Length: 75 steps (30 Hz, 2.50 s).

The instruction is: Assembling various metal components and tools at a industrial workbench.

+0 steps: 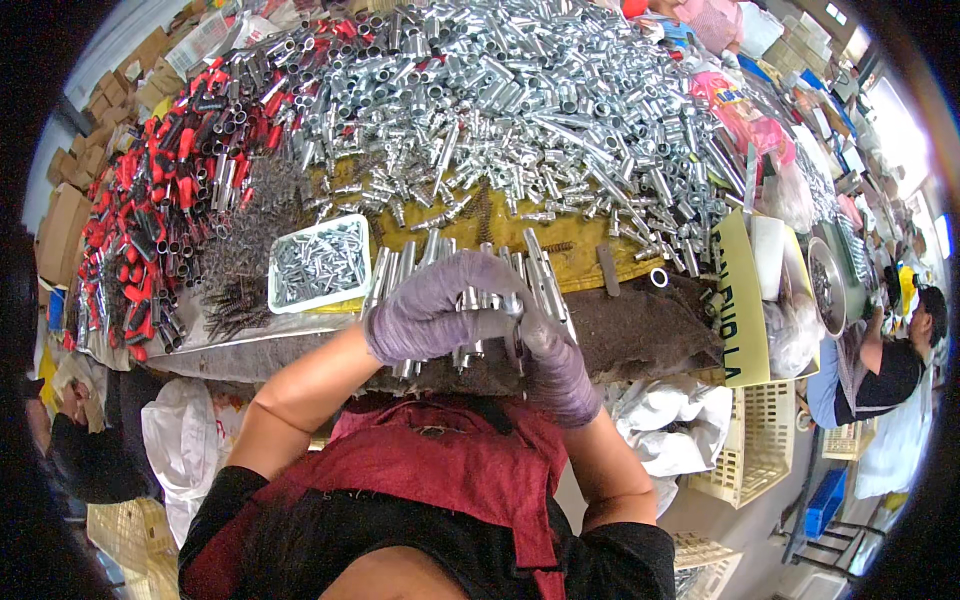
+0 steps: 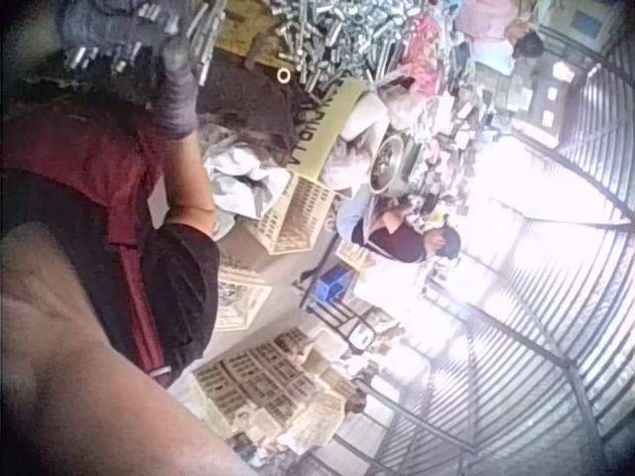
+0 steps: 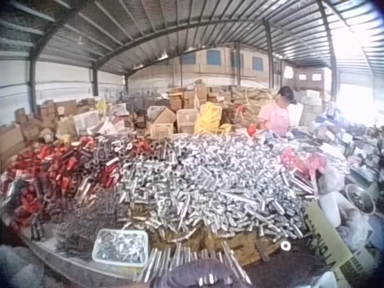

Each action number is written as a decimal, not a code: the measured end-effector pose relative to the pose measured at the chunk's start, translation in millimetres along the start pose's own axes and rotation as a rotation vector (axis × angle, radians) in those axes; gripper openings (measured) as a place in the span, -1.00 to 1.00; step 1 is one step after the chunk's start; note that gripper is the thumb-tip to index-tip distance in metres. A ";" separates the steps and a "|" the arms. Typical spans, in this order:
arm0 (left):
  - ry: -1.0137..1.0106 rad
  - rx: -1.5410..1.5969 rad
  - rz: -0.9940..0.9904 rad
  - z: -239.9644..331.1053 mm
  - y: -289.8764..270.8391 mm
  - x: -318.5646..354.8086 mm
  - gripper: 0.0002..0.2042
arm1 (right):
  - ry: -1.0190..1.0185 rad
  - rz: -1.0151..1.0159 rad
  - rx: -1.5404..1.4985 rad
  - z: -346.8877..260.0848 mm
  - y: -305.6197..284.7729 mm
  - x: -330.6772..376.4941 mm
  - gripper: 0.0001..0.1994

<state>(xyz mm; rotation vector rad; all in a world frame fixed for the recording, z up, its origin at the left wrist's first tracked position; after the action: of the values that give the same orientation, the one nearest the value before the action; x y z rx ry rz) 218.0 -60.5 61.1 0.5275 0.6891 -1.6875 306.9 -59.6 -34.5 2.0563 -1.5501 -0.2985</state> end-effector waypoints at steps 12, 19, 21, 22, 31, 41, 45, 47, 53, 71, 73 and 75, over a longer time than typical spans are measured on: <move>0.192 -0.430 0.102 16.4 -2.1 4.6 -0.82 | -0.083 0.137 0.315 -10.4 -18.3 3.4 -0.59; 0.211 -0.493 0.012 19.8 6.2 3.7 -0.75 | 0.035 0.141 0.273 -8.5 -20.1 8.2 -0.61; 0.166 -0.466 -0.033 14.7 11.4 4.9 -0.72 | -0.099 0.241 0.207 -16.2 -21.2 5.7 -0.57; 0.167 -0.465 -0.034 10.7 8.6 0.4 -0.72 | -0.100 0.242 0.207 -16.6 -23.0 4.8 -0.57; -0.460 -1.199 -0.184 -190.2 -81.3 -115.6 -0.48 | -0.616 0.541 0.168 -44.7 -118.0 -25.3 -0.81; -0.704 -1.148 0.140 -344.7 -150.2 -176.2 -0.60 | -0.546 0.411 0.663 -20.9 -127.1 2.3 -0.67; -0.567 -0.801 0.022 -268.5 -117.1 -167.4 -0.64 | -0.598 0.486 0.671 -58.8 -125.0 7.3 -0.69; -0.765 -0.324 0.087 -200.0 -92.4 -129.6 -0.69 | -0.628 0.474 0.696 -86.4 -116.8 -2.8 -0.68; -0.293 -0.338 -0.308 -57.4 -25.5 -36.5 -0.65 | -0.985 0.246 1.383 -134.9 -4.6 -14.0 -0.71; -0.436 0.143 0.533 13.2 -43.3 80.8 -0.71 | -0.659 -0.351 1.633 -59.0 105.4 33.4 -0.54; -0.297 0.126 0.526 6.4 -22.6 110.0 -0.73 | -0.678 -0.494 1.293 -9.1 90.8 41.6 -0.47; -0.420 0.652 0.451 15.3 -13.3 96.2 -0.71 | -0.717 -0.502 1.160 2.5 80.3 47.9 -0.45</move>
<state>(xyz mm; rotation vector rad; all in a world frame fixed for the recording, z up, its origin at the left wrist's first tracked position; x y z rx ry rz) 184.2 -137.3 9.9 0.6867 -0.2917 -1.4941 254.9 -120.6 13.8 3.5641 -1.7721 -0.3975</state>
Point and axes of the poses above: each hand's wrist, its own x-axis away from the middle knuckle, its own y-axis out of the palm, z = x × y, the point moved 9 cm from there along -x, towards the middle knuckle, and after that the axes turned 14 degrees about z, right-handed, at the moved point
